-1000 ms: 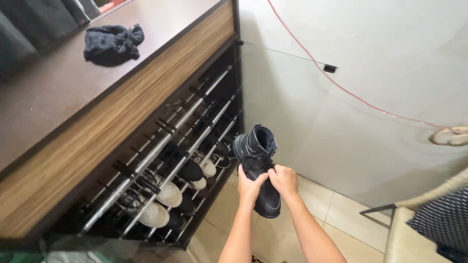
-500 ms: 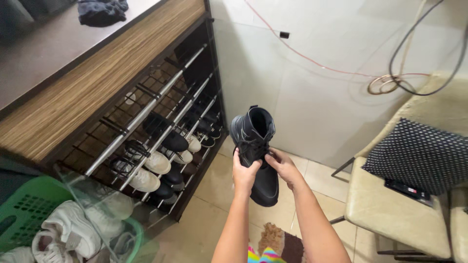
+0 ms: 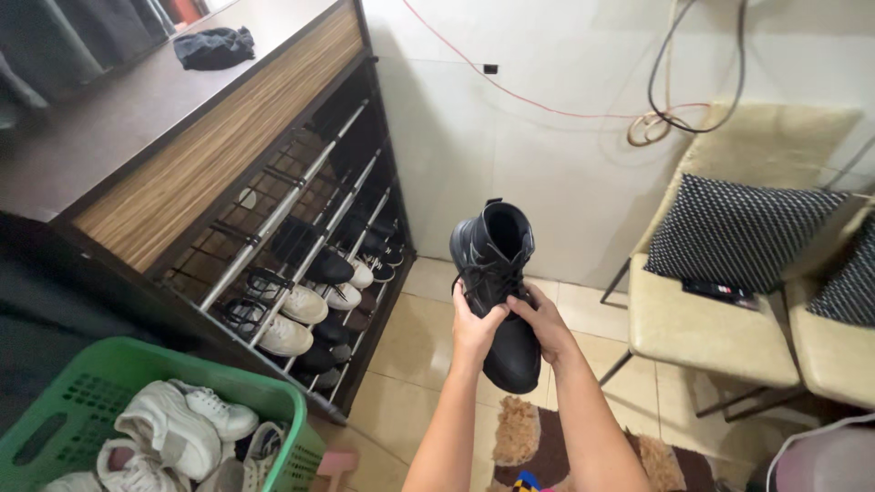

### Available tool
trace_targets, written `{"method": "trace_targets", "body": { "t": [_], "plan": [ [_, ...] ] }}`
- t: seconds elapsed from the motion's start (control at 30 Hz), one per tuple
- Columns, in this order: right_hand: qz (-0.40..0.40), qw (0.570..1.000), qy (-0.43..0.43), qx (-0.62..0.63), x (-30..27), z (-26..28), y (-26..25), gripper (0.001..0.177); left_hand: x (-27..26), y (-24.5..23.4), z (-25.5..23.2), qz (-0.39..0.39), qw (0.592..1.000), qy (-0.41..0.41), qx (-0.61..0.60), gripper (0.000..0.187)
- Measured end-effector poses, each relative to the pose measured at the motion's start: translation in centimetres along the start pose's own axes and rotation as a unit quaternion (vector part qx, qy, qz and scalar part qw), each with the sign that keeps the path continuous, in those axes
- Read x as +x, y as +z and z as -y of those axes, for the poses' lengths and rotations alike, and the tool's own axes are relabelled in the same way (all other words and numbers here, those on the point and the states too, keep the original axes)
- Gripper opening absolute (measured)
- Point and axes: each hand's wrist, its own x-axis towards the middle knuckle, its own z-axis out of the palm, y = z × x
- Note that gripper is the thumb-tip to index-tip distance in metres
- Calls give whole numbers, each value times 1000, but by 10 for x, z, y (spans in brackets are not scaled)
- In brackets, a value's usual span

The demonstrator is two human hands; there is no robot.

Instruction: The person removes shoes from a multi-tier shoe rack and places them into a green laundry basket. The person handles white sneakers, black boots, and black slip-on shoes one at a time, transferring them from the rack to the basket.

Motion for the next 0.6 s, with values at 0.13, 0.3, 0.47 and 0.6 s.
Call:
{"method": "trace_targets", "body": {
  "t": [0.13, 0.3, 0.47, 0.6],
  "plan": [
    [-17, 999, -29, -1, -62, -27, 18, 66, -55, -42, -6, 52, 998, -22, -35, 102],
    [-39, 998, -53, 11, -130, -48, 33, 64, -111, -69, -14, 94, 993, 16, -65, 93],
    [-53, 996, -66, 11, -192, -49, 36, 65, -163, -78, -21, 114, 988, -5, -103, 96],
    [-51, 995, -80, 3, -237, -48, 33, 64, -210, -84, -40, 89, 995, -1, -53, 98]
  ]
}}
